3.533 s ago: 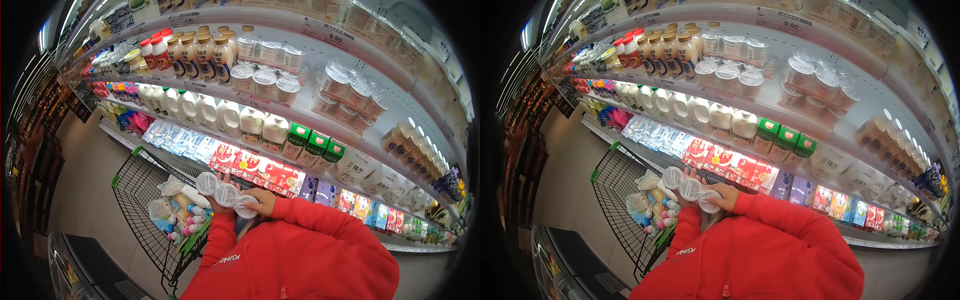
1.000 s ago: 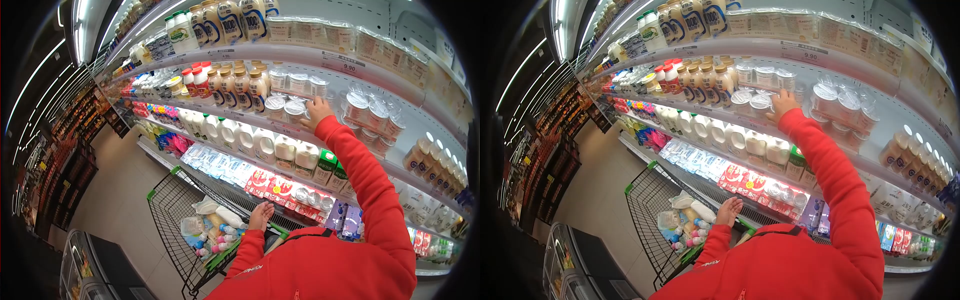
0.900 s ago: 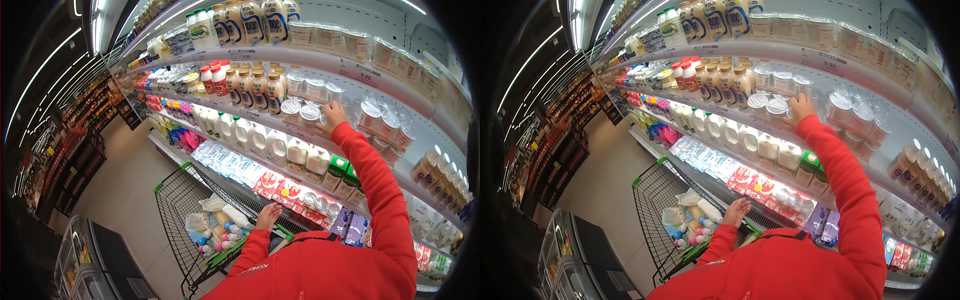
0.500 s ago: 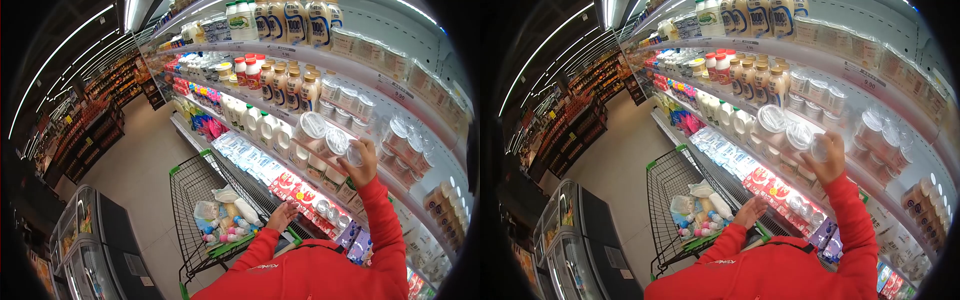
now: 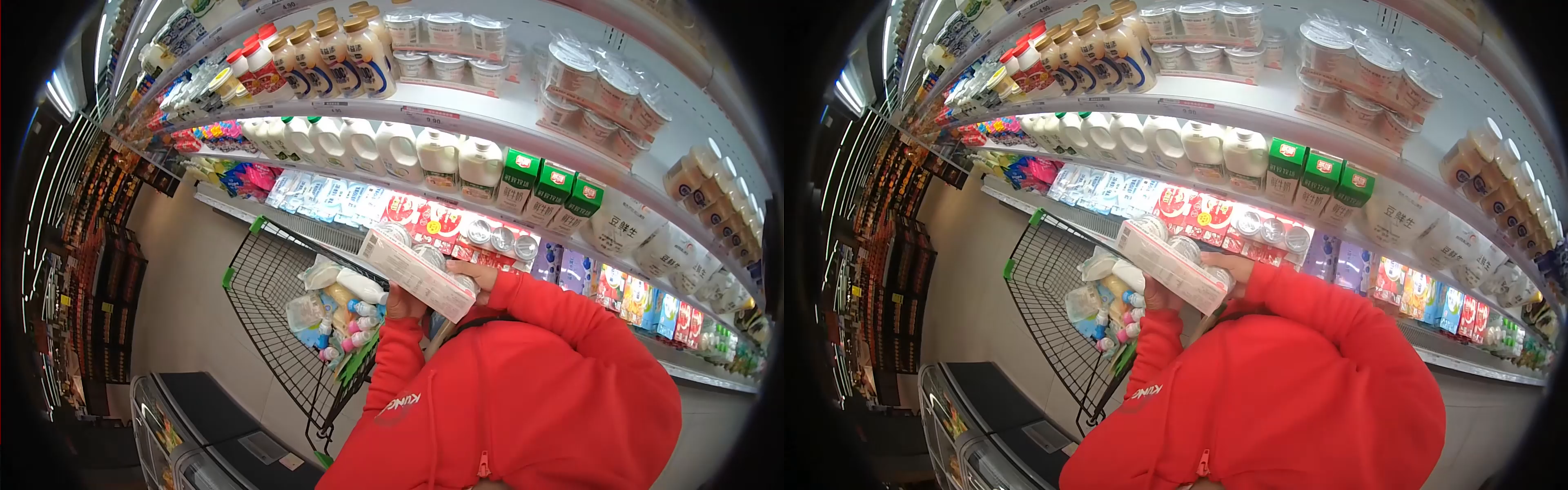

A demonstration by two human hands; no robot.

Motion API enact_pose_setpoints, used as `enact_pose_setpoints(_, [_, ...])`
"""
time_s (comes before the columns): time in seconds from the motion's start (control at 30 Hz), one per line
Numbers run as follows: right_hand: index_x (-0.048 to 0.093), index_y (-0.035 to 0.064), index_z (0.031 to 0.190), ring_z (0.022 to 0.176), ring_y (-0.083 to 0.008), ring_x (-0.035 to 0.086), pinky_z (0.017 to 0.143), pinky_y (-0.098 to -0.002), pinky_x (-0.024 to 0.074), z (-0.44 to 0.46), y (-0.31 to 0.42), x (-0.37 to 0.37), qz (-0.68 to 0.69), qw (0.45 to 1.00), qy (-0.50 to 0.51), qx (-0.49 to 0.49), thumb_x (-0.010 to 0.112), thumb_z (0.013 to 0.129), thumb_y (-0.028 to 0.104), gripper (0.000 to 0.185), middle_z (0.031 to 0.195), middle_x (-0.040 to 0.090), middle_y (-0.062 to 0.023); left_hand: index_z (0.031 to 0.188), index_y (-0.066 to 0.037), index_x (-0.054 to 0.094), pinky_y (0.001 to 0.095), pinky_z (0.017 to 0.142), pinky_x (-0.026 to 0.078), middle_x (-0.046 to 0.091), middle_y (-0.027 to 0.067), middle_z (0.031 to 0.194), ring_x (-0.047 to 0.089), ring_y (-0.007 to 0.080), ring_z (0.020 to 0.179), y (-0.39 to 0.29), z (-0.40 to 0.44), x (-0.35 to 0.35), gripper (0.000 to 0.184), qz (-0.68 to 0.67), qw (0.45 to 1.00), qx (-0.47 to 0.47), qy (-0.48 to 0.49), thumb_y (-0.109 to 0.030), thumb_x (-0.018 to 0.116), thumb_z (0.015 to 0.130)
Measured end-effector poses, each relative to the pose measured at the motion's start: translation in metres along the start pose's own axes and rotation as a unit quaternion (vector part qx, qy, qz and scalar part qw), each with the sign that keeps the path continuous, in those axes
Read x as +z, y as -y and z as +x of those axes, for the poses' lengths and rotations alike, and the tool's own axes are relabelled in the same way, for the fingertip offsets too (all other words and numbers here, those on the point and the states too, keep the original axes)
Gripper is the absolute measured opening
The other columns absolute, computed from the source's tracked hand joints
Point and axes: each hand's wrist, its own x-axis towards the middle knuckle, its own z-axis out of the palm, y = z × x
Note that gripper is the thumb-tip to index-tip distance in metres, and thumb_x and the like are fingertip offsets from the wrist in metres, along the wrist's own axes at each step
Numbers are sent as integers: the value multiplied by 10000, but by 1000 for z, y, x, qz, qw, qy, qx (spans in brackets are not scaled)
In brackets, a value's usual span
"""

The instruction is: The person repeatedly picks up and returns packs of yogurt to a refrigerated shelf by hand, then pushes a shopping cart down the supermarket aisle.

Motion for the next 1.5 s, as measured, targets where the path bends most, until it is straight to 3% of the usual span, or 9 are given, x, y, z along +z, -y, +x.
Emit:
enact_pose_setpoints(0.23, [560,97,1181,947,-185,600,853,-363,463,4,-10,-12,45,999,-25,6,579,876,495,502,1098,635,-68,1337,-117,431,439,991,416,543,55,1243,522,252,1143,2,3,-1,743,-5,1000,-2,21,-493,713,761])
enact_pose_setpoints(0.57, [590,86,1079,844,-173,604,772,-361,478,11,-12,-12,61,995,-81,-21,489,914,492,450,974,661,-58,1352,-86,424,452,998,411,533,83,1285,521,271,1166,3,6,-4,691,-55,997,-8,54,-408,699,806])
enact_pose_setpoints(0.77, [585,54,1041,795,-143,625,703,-301,516,11,-12,-13,-19,994,-74,-78,469,944,436,411,943,656,-52,1388,-77,370,467,1024,374,483,100,1339,477,282,1214,-1,9,12,650,-64,997,16,27,-412,595,879])
enact_pose_setpoints(0.97, [544,51,1018,724,-76,568,616,-245,483,19,-18,-22,-165,949,-66,-259,484,952,400,360,846,585,5,1401,-58,342,478,1067,316,437,109,1388,427,295,1265,-2,13,16,546,-74,997,-5,-2,-370,439,964])
enact_pose_setpoints(1.27, [522,42,1125,858,-92,553,746,-257,467,-3,-7,-12,-237,933,-117,-244,552,927,353,370,941,582,-17,1424,-51,300,478,1083,296,383,106,1435,389,294,1298,0,17,20,510,-73,997,-21,9,-320,364,996])
enact_pose_setpoints(1.37, [499,19,1209,947,-126,553,812,-285,467,0,-9,-14,-304,896,-150,-288,593,902,339,453,1018,592,-63,1428,-56,300,471,1080,304,378,103,1439,389,285,1300,0,17,17,508,-58,998,-30,23,-313,366,994])
enact_pose_setpoints(1.47, [487,21,1255,1023,-165,508,926,-304,400,2,-10,-21,-336,890,-109,-289,634,870,301,499,1094,534,-75,1410,-56,335,461,1081,309,406,107,1421,414,279,1283,2,17,7,488,-49,998,-46,15,-294,380,988])
enact_pose_setpoints(1.5, [491,20,1253,1032,-176,509,928,-311,400,-1,-8,-23,-388,863,-129,-297,652,848,301,519,1094,533,-86,1401,-52,347,461,1079,315,411,108,1417,421,278,1278,3,17,6,477,-45,998,-53,-3,-286,380,987])
